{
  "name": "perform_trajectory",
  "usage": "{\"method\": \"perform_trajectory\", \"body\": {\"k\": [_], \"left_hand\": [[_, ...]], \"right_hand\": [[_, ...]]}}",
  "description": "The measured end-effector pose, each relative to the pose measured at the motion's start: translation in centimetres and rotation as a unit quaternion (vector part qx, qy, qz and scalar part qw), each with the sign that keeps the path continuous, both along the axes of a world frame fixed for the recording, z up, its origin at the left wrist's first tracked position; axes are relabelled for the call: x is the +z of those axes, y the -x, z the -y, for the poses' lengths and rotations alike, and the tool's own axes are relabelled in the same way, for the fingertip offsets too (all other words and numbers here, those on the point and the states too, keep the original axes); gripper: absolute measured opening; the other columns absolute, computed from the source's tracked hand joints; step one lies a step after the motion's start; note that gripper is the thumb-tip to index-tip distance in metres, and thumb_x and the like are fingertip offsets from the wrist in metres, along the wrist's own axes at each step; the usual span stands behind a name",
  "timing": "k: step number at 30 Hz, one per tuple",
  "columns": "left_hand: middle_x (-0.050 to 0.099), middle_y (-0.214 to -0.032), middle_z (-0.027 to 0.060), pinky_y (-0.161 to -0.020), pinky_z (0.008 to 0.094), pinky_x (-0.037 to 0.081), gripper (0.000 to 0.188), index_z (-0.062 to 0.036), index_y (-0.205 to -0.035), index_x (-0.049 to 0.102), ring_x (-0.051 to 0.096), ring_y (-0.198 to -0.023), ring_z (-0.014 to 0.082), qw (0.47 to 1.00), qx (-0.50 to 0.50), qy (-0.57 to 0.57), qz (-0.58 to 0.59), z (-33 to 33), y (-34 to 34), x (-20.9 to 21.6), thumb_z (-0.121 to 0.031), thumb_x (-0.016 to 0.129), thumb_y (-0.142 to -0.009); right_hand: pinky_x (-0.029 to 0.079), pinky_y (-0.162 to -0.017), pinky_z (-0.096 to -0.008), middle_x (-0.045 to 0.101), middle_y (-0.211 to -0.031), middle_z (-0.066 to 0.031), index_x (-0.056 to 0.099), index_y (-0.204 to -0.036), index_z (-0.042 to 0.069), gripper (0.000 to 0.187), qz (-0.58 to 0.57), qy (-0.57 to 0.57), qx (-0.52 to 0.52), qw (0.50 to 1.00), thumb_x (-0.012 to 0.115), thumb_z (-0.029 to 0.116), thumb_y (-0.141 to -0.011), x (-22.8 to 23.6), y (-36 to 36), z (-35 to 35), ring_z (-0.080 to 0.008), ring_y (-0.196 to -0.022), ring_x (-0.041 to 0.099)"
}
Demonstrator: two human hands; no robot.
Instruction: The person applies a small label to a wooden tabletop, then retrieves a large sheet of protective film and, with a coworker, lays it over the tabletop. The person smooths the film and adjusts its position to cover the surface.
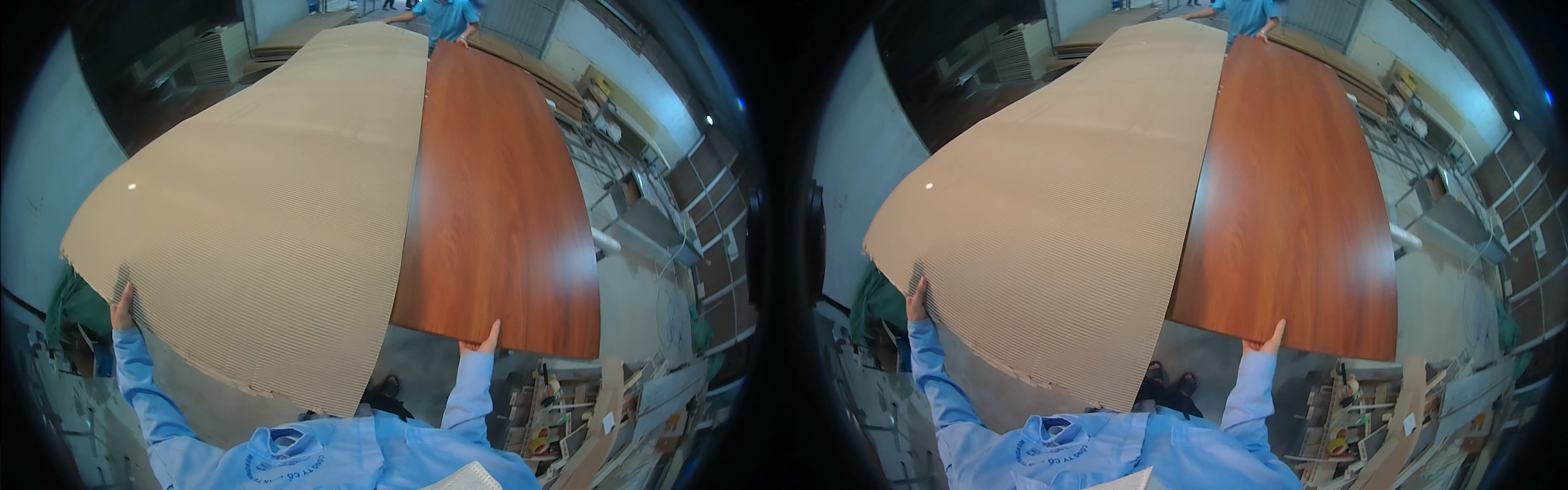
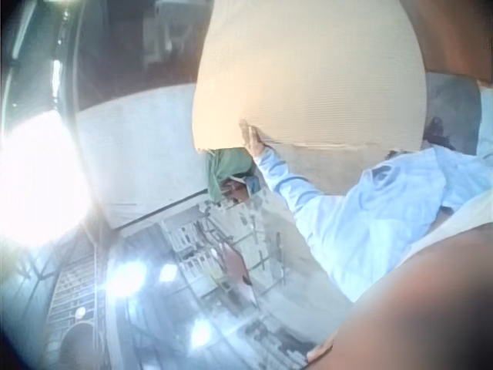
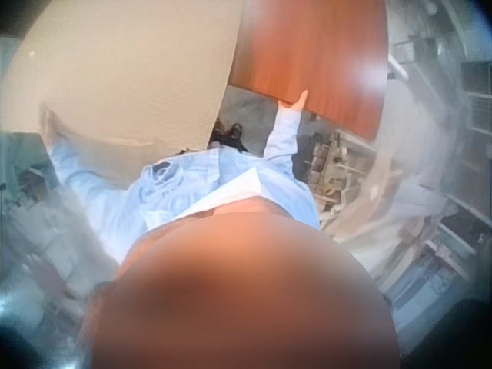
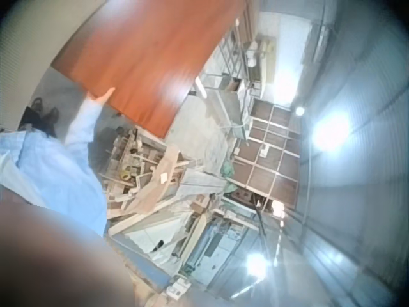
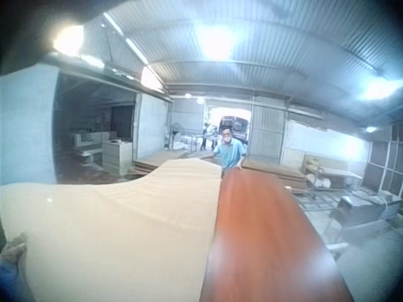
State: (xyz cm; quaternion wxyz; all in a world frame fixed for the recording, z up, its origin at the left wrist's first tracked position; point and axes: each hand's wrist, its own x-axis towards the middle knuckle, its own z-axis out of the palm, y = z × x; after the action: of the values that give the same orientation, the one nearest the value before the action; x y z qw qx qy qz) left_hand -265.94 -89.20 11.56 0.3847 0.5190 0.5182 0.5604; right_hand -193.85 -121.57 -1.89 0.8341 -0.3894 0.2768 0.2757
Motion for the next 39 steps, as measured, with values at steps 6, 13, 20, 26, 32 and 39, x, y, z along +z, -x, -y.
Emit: {"method": "perform_trajectory", "body": {"k": [6,13,20,26,32,39], "left_hand": [[0.064,-0.117,0.0116,-0.096,0.0342,0.047,0.036,0.0056,-0.118,0.063,0.06,-0.109,0.0207,0.999,-0.02,0.009,-0.026,0.5,2.8,-0.6,-0.019,0.066,-0.092],[0.061,-0.124,0.0151,-0.096,0.0408,0.046,0.05,0.0026,-0.125,0.059,0.058,-0.113,0.0251,0.996,-0.007,-0.02,-0.082,2.4,7.6,2.6,-0.032,0.068,-0.09],[0.062,-0.124,0.0081,-0.095,0.0322,0.047,0.039,0.001,-0.123,0.06,0.059,-0.11,0.0193,0.997,-0.052,-0.056,0.031,1.7,4.8,1.8,-0.021,0.067,-0.092],[0.064,-0.115,0.0132,-0.086,0.0331,0.052,0.044,0.0018,-0.12,0.06,0.063,-0.099,0.0227,0.998,-0.031,0.005,0.047,3.5,-0.7,3.6,-0.023,0.072,-0.086],[0.066,-0.112,0.0099,-0.084,0.0316,0.052,0.043,0.0014,-0.118,0.062,0.064,-0.096,0.0201,0.999,-0.007,0.037,0.031,3.6,-2.0,3.2,-0.022,0.075,-0.084],[0.068,-0.107,0.0089,-0.084,0.0314,0.052,0.036,0.0004,-0.112,0.066,0.065,-0.096,0.0195,0.998,-0.002,0.033,0.059,2.8,-0.7,0.9,-0.022,0.074,-0.084]], "right_hand": [[0.049,-0.094,-0.0518,0.053,-0.127,-0.0176,0.047,-0.13,0.002,0.084,-0.035,0.051,0.017,0.998,0.079,0.054,-0.073,0.3,-1.5,1.5,-0.0315,-0.116,0.053],[0.05,-0.092,-0.0509,0.058,-0.124,-0.0162,0.053,-0.128,0.005,0.076,-0.005,0.065,0.046,0.997,0.076,0.055,-0.076,2.1,-3.9,3.9,-0.0319,-0.113,0.056],[0.05,-0.093,-0.0515,0.055,-0.128,-0.0164,0.05,-0.13,0.005,0.082,-0.028,0.077,0.037,0.996,0.077,0.057,-0.074,2.6,-5.2,3.8,-0.0327,-0.115,0.055],[0.05,-0.091,-0.0516,0.054,-0.127,-0.0167,0.048,-0.132,0.005,0.087,-0.01,0.06,0.052,0.997,0.076,0.061,-0.072,2.0,-4.0,3.4,-0.0331,-0.114,0.053],[0.05,-0.09,-0.052,0.054,-0.127,-0.0168,0.047,-0.134,0.005,0.089,-0.013,0.057,0.072,0.996,0.075,0.063,-0.072,3.2,-3.0,3.4,-0.033,-0.114,0.054],[0.05,-0.09,-0.0513,0.058,-0.126,-0.0162,0.048,-0.134,0.008,0.079,0.007,0.02,0.089,0.996,0.065,0.064,-0.081,2.3,-3.3,4.1,-0.0343,-0.113,0.055]]}}
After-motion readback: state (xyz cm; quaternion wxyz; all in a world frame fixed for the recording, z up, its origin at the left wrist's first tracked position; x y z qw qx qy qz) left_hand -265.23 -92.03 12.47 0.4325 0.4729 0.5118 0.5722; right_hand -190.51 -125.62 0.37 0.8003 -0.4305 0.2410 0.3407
